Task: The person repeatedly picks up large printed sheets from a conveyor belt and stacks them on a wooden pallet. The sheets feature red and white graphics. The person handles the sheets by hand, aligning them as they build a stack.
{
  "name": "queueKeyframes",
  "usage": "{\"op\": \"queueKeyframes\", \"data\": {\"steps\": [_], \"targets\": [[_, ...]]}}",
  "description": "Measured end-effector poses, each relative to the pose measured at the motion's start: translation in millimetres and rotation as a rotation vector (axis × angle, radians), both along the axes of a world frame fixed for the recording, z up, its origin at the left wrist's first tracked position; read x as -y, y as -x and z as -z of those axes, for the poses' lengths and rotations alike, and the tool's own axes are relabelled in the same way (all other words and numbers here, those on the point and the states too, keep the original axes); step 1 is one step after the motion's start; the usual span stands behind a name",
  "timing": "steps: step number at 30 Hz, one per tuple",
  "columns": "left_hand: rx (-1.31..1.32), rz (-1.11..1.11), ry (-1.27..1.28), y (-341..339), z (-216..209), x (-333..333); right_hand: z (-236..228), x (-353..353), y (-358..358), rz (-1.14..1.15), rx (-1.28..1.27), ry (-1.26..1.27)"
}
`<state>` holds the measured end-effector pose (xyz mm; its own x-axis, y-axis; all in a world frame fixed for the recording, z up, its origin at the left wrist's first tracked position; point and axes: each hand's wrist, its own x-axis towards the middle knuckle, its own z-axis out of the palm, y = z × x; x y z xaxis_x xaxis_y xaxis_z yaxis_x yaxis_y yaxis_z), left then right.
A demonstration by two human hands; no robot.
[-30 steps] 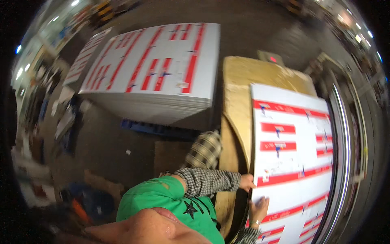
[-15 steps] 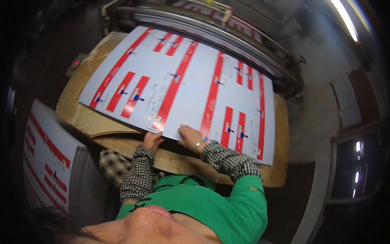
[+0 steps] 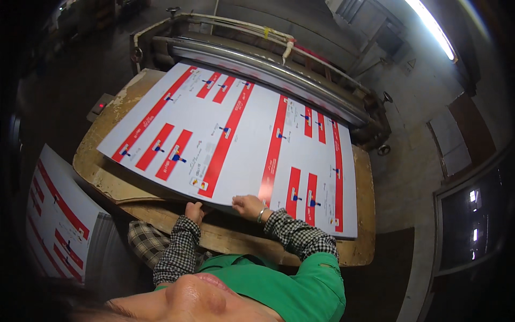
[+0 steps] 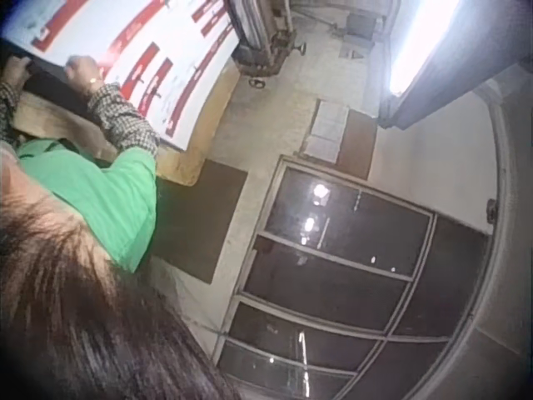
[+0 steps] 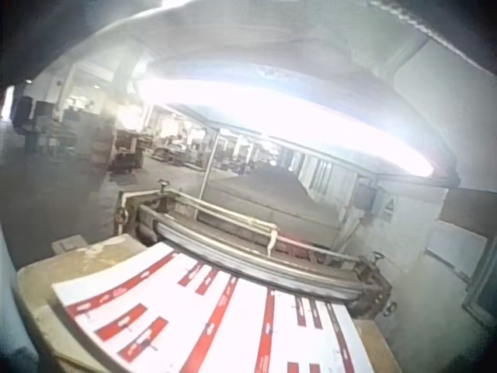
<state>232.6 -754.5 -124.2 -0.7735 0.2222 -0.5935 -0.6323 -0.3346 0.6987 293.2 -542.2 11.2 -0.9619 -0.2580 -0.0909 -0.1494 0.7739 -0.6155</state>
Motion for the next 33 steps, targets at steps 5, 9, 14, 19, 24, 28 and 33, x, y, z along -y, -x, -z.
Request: {"op": "queueKeyframes", "data": {"steps": [5,9,14,19,24,28,33], "targets": [[-0.041,0.01,-0.197,-2,-29,-4,29,-24,36,0.029,0.153,-0.07],[-0.042,0.13,-0.156,-1,-39,1,33,-32,82,0.473,0.088,-0.153],[-0.038,0.161,-0.18,-2,-44,4,34,20,41,0.037,-0.079,-0.351],[-0.125,0.29,-0.393,-1,-49,14,22,12,33,-0.137,-0.007,-0.298],[-0.052,0.219,-0.297,0,-46,9,16,-4,47,0.191,0.084,-0.09],[-0.034,0.131,-0.24,-2,-44,3,22,23,19,-0.054,0.07,-0.5],[-0.08,0.162,-0.312,-3,-49,6,14,17,20,-0.052,0.138,-0.34]]}}
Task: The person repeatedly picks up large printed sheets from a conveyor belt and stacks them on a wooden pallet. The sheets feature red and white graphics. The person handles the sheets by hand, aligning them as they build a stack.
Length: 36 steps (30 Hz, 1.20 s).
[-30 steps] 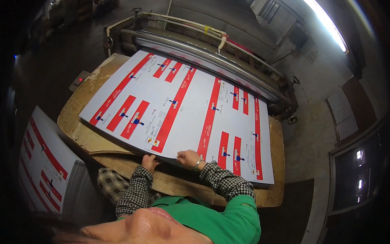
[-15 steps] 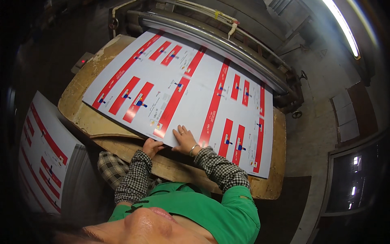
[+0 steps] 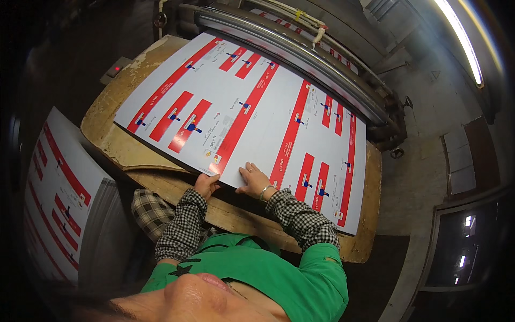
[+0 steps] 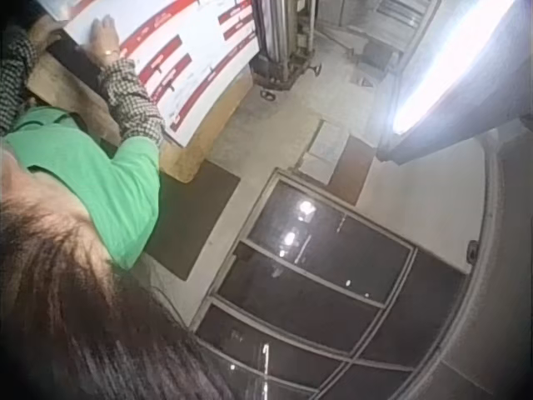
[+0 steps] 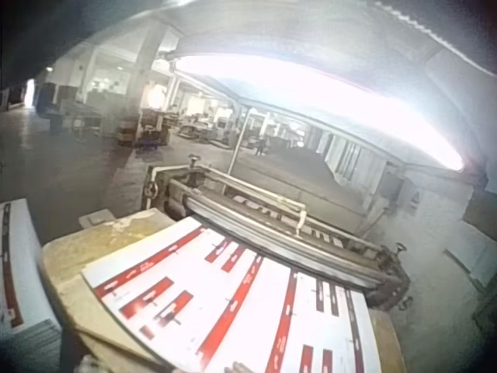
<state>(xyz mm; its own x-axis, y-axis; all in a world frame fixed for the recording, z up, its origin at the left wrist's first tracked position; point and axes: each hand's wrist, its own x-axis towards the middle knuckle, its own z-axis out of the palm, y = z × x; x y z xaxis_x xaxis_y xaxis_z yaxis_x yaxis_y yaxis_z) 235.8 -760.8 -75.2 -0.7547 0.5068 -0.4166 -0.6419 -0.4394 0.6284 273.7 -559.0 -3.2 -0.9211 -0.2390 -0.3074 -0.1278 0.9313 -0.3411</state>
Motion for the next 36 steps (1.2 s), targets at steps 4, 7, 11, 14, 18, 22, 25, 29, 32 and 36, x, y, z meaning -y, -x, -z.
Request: {"op": "queueKeyframes", "data": {"steps": [4,7,11,14,18,22,25,29,32,36], "targets": [[-0.032,0.128,0.003,3,-2,7,0,-5,2,-0.042,0.039,0.026],[-0.055,0.178,0.011,4,0,10,8,7,-8,-0.014,-0.15,-0.085],[-0.104,0.211,-0.038,6,6,10,13,23,-19,0.116,-0.284,-0.093],[-0.102,0.22,-0.023,7,9,10,7,22,-13,0.181,-0.232,-0.01],[-0.109,0.261,-0.002,7,10,6,-1,13,4,0.228,-0.001,-0.029],[-0.098,0.197,-0.017,3,6,3,2,18,8,0.243,-0.047,-0.024],[-0.072,0.187,0.048,4,5,3,3,26,3,0.206,-0.068,-0.104],[-0.109,0.243,0.022,5,10,3,-2,18,7,0.218,0.003,-0.053],[-0.107,0.226,0.076,6,13,3,-1,14,9,0.303,0.034,0.119],[-0.088,0.234,0.031,6,14,3,15,30,-4,0.25,-0.161,-0.175]]}}
